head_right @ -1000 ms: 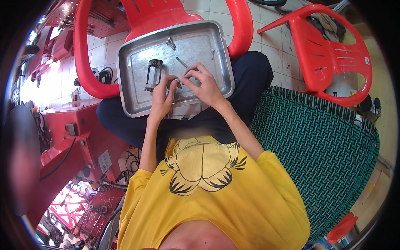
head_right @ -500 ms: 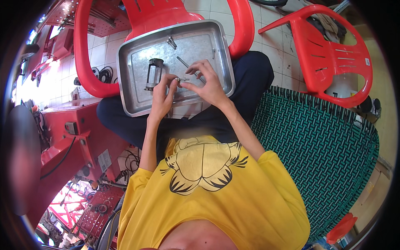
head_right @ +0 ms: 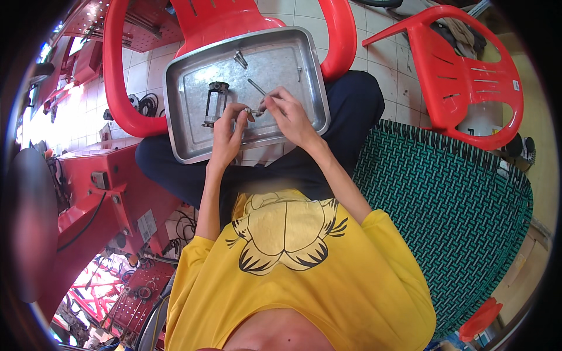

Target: The person assembles small metal mechanical components by hand while they are placed on a tray held on their lap.

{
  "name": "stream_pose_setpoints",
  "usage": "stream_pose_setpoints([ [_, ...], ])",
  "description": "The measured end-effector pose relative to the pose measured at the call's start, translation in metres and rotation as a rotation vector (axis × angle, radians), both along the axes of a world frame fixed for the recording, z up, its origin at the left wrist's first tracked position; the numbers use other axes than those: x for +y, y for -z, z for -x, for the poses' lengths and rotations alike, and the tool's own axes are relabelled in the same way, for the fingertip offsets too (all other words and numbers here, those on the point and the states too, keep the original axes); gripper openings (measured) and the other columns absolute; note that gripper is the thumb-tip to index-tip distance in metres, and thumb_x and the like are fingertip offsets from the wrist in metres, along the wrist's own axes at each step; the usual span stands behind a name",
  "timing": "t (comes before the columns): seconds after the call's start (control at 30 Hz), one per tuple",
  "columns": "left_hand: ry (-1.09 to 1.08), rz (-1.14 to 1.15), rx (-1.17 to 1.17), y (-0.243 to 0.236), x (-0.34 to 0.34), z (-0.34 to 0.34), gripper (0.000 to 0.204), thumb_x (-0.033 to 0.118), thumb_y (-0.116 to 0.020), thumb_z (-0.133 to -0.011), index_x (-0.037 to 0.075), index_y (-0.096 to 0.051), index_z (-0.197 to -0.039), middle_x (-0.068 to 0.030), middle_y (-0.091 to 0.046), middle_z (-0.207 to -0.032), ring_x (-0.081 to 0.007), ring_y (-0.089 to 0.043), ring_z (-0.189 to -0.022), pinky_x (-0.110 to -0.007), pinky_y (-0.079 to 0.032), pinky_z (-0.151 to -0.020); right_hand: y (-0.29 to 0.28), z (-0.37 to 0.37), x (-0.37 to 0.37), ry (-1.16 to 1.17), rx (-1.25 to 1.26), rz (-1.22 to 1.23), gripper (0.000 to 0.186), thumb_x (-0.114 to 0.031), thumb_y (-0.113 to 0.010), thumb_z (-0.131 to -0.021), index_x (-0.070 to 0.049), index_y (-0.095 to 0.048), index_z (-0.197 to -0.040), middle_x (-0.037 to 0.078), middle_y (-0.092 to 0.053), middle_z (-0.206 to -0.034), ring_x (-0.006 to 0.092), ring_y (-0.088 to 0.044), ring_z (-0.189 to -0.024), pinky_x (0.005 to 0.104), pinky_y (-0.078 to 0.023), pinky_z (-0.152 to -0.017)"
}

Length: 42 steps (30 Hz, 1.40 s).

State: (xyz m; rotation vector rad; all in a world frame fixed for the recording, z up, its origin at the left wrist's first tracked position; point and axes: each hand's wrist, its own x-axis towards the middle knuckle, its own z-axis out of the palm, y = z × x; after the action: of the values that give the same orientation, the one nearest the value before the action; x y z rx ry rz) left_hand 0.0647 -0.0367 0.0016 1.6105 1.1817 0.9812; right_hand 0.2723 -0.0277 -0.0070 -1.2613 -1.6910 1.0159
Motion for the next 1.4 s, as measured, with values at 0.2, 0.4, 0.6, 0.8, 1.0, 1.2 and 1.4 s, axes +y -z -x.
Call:
stream_pose_setpoints([
  [0.2,-0.015,-0.011,0.032,0.001,0.0,0.002,0.014,0.013,-0.058,-0.11,0.0,-0.062,-0.114,-0.0101,-0.073,-0.088,-0.0184,-0.065,-0.074,-0.032,-0.051,-0.071,-0.016,0.007,-0.004,0.037,0.091,-0.025,0.023,-0.024,-0.079,-0.098,-0.002,-0.075,-0.106,0.009,-0.065,-0.115,0.0216,-0.065,-0.103,0.0327,-0.052,-0.083],
  [0.4,-0.007,0.0,0.001,0.003,0.001,0.003,0.014,0.013,-0.058,-0.11,0.0,-0.063,-0.114,-0.0086,-0.073,-0.088,-0.0147,-0.065,-0.077,-0.031,-0.052,-0.073,0.001,0.002,0.002,-0.076,0.045,0.063,0.018,-0.017,-0.077,-0.097,-0.003,-0.074,-0.108,0.009,-0.064,-0.119,0.0205,-0.065,-0.108,0.0325,-0.053,-0.086],
  [0.6,-0.029,0.001,-0.01,0.004,0.0,0.003,0.015,0.014,-0.058,-0.111,0.0,-0.064,-0.115,-0.0078,-0.073,-0.088,-0.0134,-0.065,-0.078,-0.03,-0.052,-0.075,-0.014,0.005,-0.004,0.022,0.079,0.043,0.021,-0.022,-0.073,-0.101,-0.001,-0.074,-0.108,0.009,-0.064,-0.118,0.023,-0.065,-0.109,0.0341,-0.051,-0.094],
  [0.8,-0.027,-0.003,-0.019,0.002,0.0,0.003,0.016,0.014,-0.059,-0.111,0.0,-0.065,-0.116,-0.0076,-0.074,-0.089,-0.0126,-0.064,-0.079,-0.03,-0.052,-0.075,-0.004,0.004,0.002,-0.026,0.016,0.056,0.023,-0.023,-0.081,-0.095,-0.004,-0.074,-0.107,0.008,-0.063,-0.119,0.0235,-0.066,-0.11,0.0361,-0.053,-0.092],
  [1.0,-0.034,0.03,-0.028,0.003,0.0,0.004,0.017,0.015,-0.061,-0.11,0.0,-0.066,-0.115,-0.0076,-0.074,-0.09,-0.0129,-0.066,-0.082,-0.03,-0.052,-0.076,-0.011,0.0,-0.002,0.001,0.019,-0.008,0.022,-0.021,-0.08,-0.094,-0.004,-0.075,-0.106,0.009,-0.063,-0.122,0.0246,-0.064,-0.113,0.0365,-0.051,-0.096],
  [1.2,-0.055,0.016,-0.063,0.003,0.0,0.004,0.017,0.015,-0.061,-0.11,-0.001,-0.067,-0.114,-0.0071,-0.073,-0.089,-0.0125,-0.066,-0.083,-0.029,-0.052,-0.078,-0.009,0.005,-0.001,-0.023,-0.022,-0.015,0.022,-0.02,-0.078,-0.096,-0.002,-0.074,-0.109,0.009,-0.062,-0.122,0.0239,-0.063,-0.117,0.035,-0.051,-0.096],
  [1.4,-0.063,0.027,-0.119,0.003,0.0,0.003,0.017,0.015,-0.061,-0.11,0.0,-0.067,-0.116,-0.0056,-0.072,-0.087,-0.0093,-0.062,-0.079,-0.027,-0.05,-0.074,0.003,-0.002,0.001,-0.011,0.009,-0.003,0.024,-0.018,-0.081,-0.094,-0.004,-0.074,-0.112,0.009,-0.061,-0.123,0.0218,-0.062,-0.115,0.0334,-0.051,-0.094],
])
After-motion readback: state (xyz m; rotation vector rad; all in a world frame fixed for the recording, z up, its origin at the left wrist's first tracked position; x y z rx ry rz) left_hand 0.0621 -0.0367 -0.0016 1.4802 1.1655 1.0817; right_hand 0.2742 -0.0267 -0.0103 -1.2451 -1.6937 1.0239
